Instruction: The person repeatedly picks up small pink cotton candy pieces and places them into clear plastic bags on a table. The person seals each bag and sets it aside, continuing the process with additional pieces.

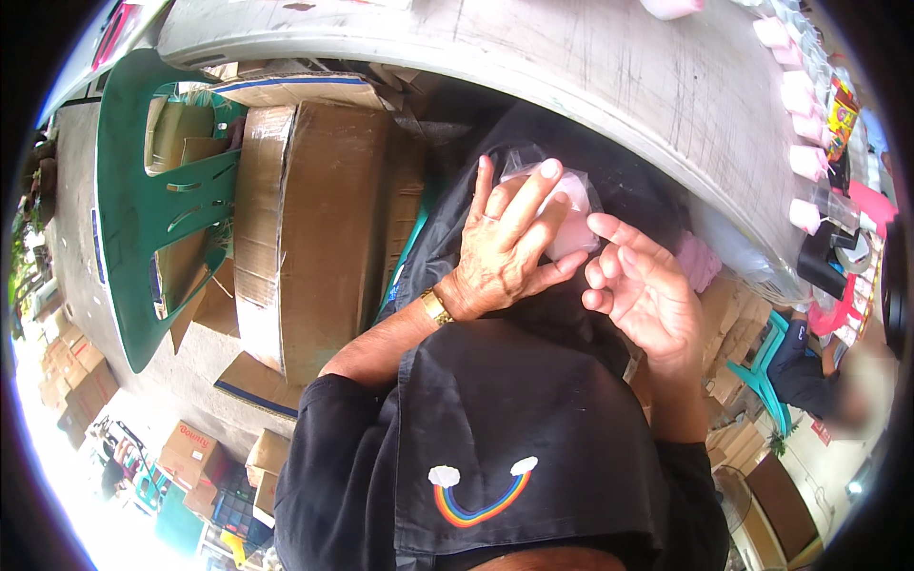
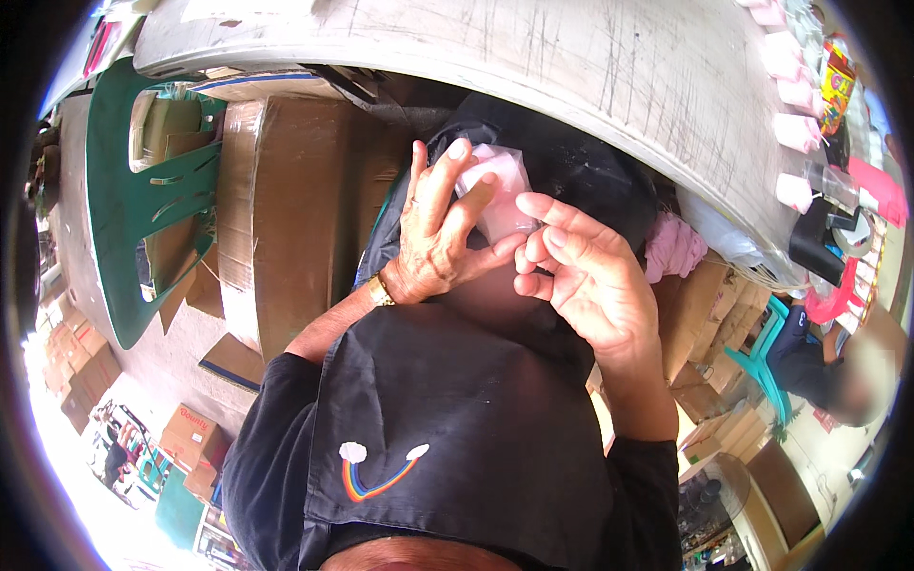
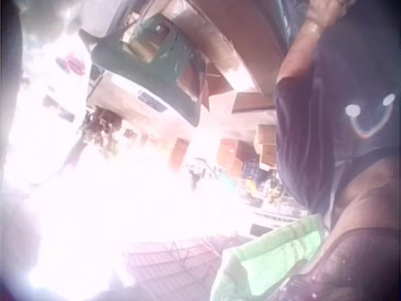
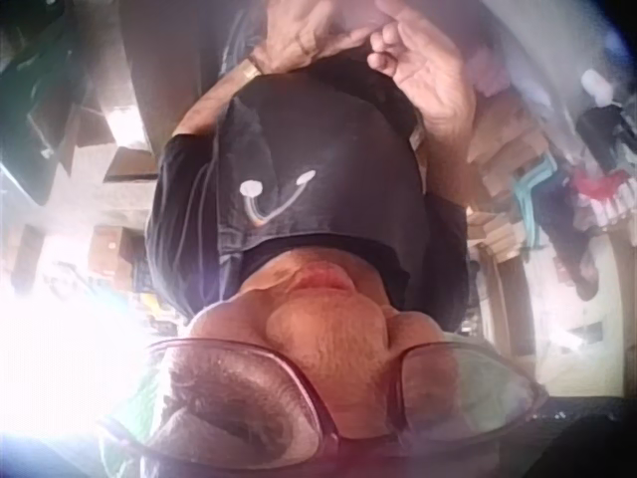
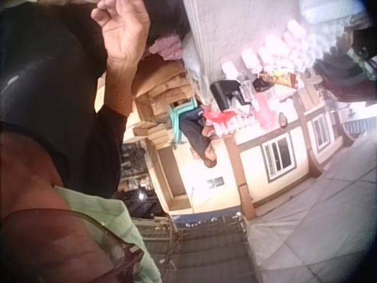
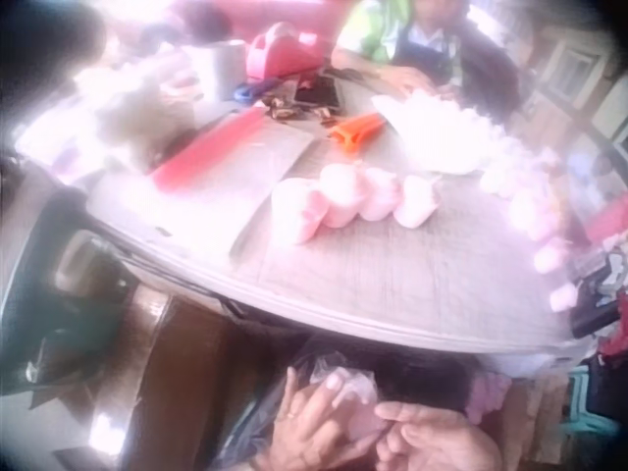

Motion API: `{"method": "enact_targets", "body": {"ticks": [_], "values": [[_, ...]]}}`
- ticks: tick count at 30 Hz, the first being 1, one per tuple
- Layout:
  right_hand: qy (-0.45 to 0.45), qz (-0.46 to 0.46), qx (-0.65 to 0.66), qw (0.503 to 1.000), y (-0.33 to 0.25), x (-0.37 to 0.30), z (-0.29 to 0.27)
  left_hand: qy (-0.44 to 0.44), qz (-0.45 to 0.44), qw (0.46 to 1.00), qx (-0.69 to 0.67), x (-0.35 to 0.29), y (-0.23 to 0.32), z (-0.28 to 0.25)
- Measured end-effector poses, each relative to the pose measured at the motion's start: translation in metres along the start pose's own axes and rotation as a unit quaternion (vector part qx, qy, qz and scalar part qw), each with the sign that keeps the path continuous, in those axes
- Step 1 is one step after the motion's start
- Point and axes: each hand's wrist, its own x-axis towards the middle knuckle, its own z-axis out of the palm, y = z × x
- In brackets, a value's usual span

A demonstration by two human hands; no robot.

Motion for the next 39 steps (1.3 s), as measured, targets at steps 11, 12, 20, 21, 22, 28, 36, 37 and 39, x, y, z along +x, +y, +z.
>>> {"method": "enact_targets", "body": {"ticks": [11, 12, 20, 21, 22, 28, 36, 37, 39], "values": [[-0.032, -0.021, -0.031, 0.999, -0.004, 0.014, 0.01, -0.015, -0.015, 0.999, 0.025, 0.005, -0.006, 0.0], [-0.043, -0.038, -0.034, 0.998, -0.006, 0.016, 0.011, -0.017, -0.017, 1.0, 0.02, 0.005, -0.006, 0.001], [-0.077, -0.046, -0.018, 0.996, -0.01, 0.024, 0.016, -0.019, -0.02, 0.999, 0.017, 0.005, -0.007, 0.0], [-0.08, -0.045, -0.013, 0.996, -0.009, 0.024, 0.016, -0.014, -0.021, 1.0, 0.013, 0.005, -0.008, 0.0], [-0.077, -0.042, -0.009, 0.996, -0.008, 0.024, 0.016, -0.012, -0.022, 1.0, 0.01, 0.005, -0.008, 0.001], [-0.034, -0.016, 0.005, 0.999, 0.001, 0.016, 0.013, 0.018, -0.014, 1.0, 0.0, 0.001, -0.008, 0.005], [-0.017, 0.001, -0.002, 1.0, 0.006, 0.012, 0.007, -0.031, -0.011, 0.999, 0.02, 0.001, -0.008, 0.002], [-0.011, 0.001, -0.004, 1.0, 0.006, 0.011, 0.007, -0.038, -0.01, 0.999, 0.025, 0.002, -0.008, 0.001], [-0.008, 0.0, -0.004, 1.0, 0.007, 0.01, 0.007, -0.014, -0.018, 1.0, 0.01, 0.003, -0.007, 0.002]]}}
